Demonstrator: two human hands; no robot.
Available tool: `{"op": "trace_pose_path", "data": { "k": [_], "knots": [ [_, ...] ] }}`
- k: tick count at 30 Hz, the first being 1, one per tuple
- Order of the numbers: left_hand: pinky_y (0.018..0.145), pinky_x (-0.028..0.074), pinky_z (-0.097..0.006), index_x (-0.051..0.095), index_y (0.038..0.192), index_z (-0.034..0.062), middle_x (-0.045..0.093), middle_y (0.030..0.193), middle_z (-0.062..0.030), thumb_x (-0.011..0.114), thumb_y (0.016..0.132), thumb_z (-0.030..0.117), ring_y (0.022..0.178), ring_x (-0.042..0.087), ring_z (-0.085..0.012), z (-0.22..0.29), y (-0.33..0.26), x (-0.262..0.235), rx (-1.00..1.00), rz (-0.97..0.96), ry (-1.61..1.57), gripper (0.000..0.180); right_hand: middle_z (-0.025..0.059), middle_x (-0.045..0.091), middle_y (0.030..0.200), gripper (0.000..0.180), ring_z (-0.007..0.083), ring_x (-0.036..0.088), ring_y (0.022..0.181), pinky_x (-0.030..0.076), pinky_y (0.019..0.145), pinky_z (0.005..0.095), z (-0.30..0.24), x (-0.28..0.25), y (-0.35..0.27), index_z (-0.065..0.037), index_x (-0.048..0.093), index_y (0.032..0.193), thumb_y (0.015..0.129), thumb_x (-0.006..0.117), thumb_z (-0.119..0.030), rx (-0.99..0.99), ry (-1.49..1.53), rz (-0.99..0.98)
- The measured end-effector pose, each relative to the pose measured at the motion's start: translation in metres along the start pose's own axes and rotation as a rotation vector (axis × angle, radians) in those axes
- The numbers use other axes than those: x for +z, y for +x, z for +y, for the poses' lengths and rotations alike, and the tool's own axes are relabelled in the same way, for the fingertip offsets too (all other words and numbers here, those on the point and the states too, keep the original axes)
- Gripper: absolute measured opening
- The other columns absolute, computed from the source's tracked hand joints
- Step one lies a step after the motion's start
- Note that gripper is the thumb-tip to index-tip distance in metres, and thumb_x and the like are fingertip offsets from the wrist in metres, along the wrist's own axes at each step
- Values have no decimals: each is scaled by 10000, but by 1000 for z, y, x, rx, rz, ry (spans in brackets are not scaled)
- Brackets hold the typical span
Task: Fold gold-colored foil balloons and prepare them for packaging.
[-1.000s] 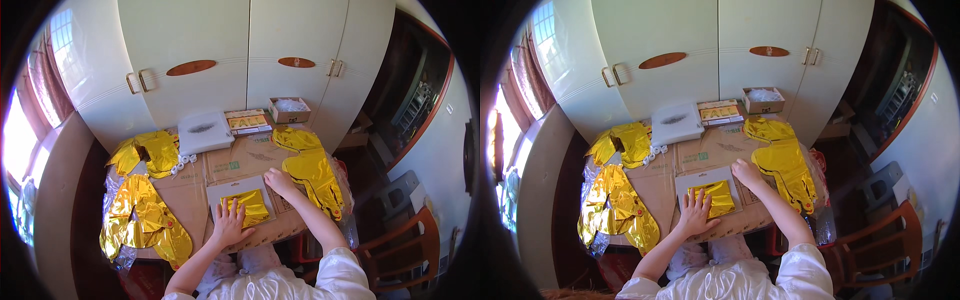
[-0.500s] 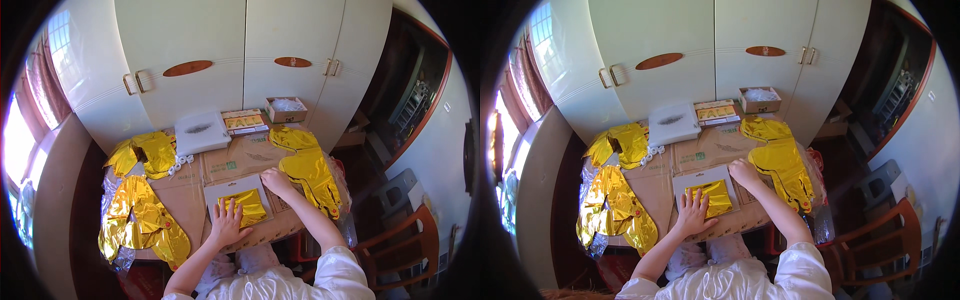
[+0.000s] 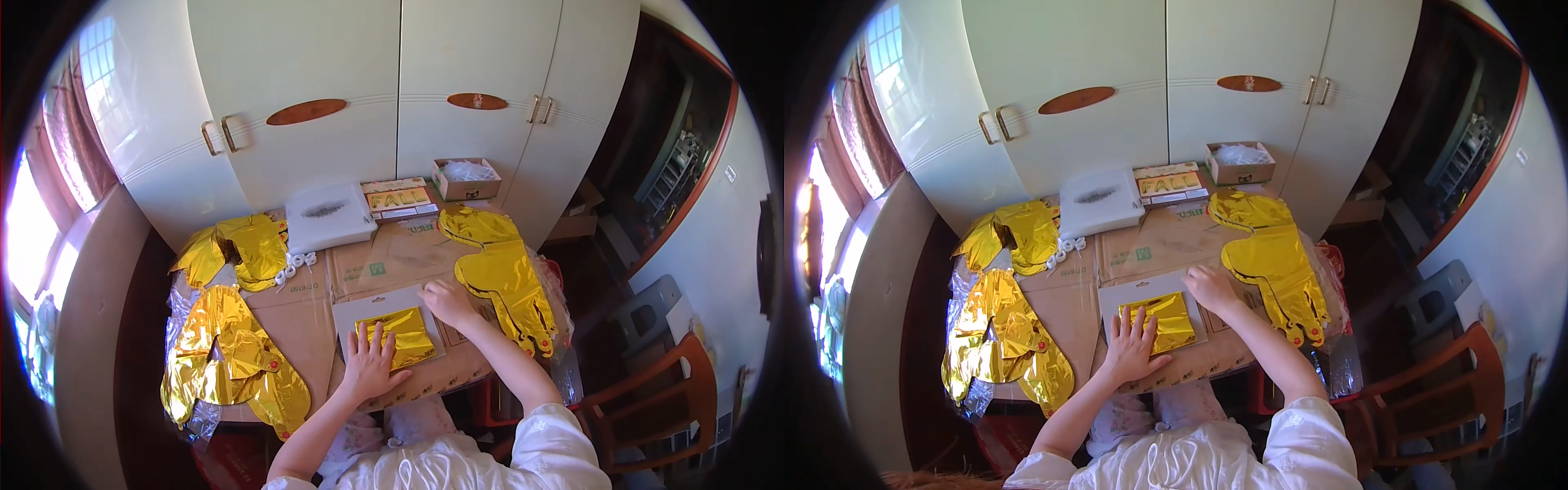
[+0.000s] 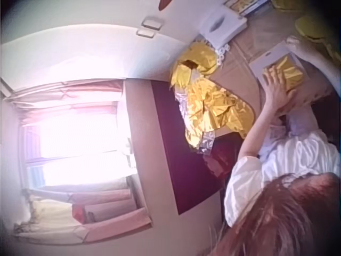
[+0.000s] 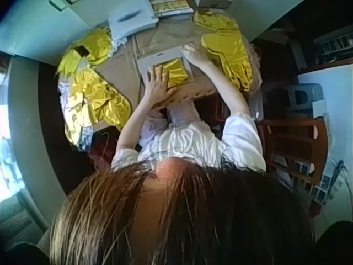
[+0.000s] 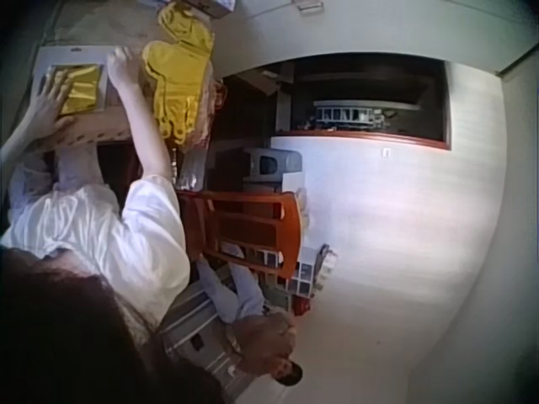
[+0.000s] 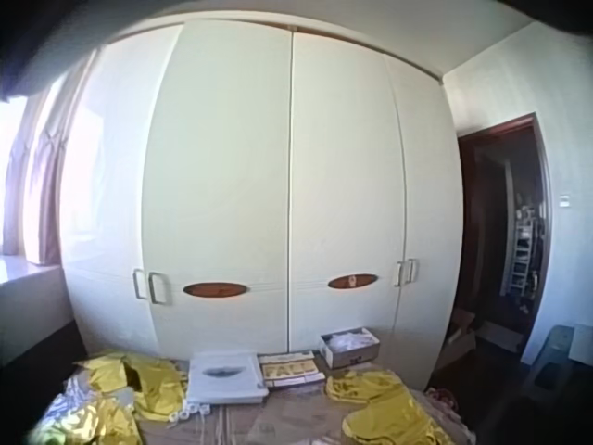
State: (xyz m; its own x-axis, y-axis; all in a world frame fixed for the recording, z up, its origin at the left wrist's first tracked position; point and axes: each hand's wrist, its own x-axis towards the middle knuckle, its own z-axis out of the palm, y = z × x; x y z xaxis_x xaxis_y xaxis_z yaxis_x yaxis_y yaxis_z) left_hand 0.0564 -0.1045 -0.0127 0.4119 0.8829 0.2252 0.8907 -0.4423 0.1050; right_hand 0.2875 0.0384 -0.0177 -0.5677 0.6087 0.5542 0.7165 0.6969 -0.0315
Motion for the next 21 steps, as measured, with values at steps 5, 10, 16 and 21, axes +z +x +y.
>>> {"op": "trace_pose_path", "data": {
  "k": [5, 10, 16, 21],
  "knots": [
    [1111, 148, -650, 431, 1408, 14, 362, 1468, -266, 481, 832, 706, 1392, 220, -522, -1, -1, -2, 1, -7, 6, 901, 29, 627, 852, 59, 230, 640, 835, 528, 706, 352, -18, -8, 3, -105, 672, 837, 790, 636, -105, -72, 176, 25],
    [1107, 156, -652, 436, 1407, 21, 361, 1472, -256, 480, 828, 709, 1385, 238, -517, 0, -1, -4, 12, -12, -3, 900, 39, 649, 876, 93, 242, 644, 859, 530, 723, 364, -27, 6, 13, -90, 659, 864, 771, 664, -95, 30, 294, -12],
    [1074, 198, -659, 436, 1410, 36, 367, 1470, -253, 481, 822, 714, 1370, 268, -504, -2, -1, -3, 40, 6, 18, 899, 38, 657, 872, 96, 240, 650, 857, 535, 713, 372, -44, 21, 42, -112, 671, 868, 776, 669, -140, 17, 217, -34],
    [1085, 190, -655, 435, 1413, 45, 357, 1481, -240, 464, 825, 726, 1382, 266, -484, -2, -2, -3, 48, 0, 24, 901, 29, 651, 863, 79, 232, 653, 857, 539, 710, 374, -60, 34, 65, -134, 697, 865, 811, 662, -180, -36, 197, -81]
  ]
}}
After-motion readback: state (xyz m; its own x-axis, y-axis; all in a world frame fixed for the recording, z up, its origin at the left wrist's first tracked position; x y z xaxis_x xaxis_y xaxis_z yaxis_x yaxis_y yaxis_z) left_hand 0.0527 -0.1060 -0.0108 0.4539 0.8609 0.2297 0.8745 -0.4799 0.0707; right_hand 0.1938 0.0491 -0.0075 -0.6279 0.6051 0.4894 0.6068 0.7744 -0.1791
